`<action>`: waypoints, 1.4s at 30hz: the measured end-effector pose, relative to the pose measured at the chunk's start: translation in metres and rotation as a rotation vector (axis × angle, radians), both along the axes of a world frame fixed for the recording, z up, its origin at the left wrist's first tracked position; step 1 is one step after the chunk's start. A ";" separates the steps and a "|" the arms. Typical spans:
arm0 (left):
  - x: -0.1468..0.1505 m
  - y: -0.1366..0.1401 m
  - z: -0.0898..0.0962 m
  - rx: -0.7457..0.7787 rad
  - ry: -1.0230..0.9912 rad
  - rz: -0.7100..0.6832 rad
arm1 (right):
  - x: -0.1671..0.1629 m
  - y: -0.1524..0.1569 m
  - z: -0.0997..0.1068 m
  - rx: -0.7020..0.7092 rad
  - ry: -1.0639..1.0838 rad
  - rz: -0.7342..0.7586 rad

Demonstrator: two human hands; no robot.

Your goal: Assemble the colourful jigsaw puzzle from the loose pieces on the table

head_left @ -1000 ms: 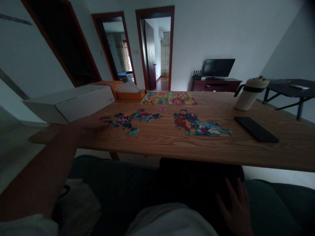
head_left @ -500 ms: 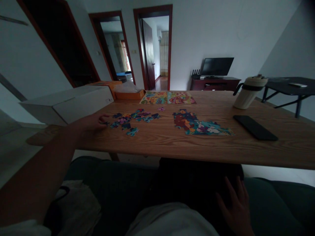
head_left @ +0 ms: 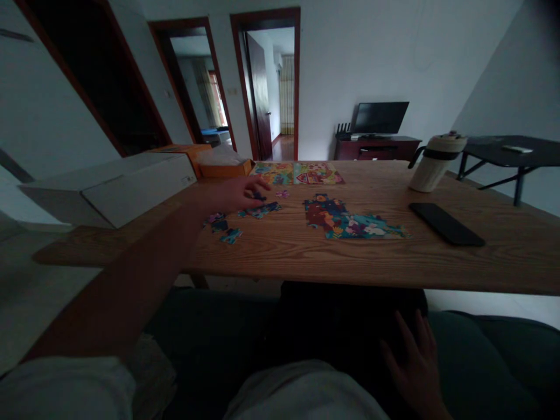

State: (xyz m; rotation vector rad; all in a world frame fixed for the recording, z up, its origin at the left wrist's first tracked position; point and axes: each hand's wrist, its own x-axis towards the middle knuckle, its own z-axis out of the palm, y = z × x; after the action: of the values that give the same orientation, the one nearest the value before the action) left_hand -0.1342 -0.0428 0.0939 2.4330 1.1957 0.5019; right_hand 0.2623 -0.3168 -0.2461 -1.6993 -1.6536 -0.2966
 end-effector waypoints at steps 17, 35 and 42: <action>0.107 0.018 -0.080 -0.153 -0.085 -0.246 | 0.005 0.001 -0.008 -0.010 -0.006 -0.010; 0.110 0.019 -0.078 -0.072 -0.192 -0.173 | 0.008 0.003 -0.011 0.024 -0.012 -0.008; 0.065 0.023 -0.039 -0.009 -0.125 -0.083 | 0.007 0.001 -0.010 0.018 -0.018 -0.002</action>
State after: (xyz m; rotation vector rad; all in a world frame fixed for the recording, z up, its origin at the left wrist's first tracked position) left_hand -0.0690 -0.0203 0.0549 2.3936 1.0401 0.6121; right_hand 0.2690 -0.3156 -0.2557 -1.6899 -1.6578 -0.3276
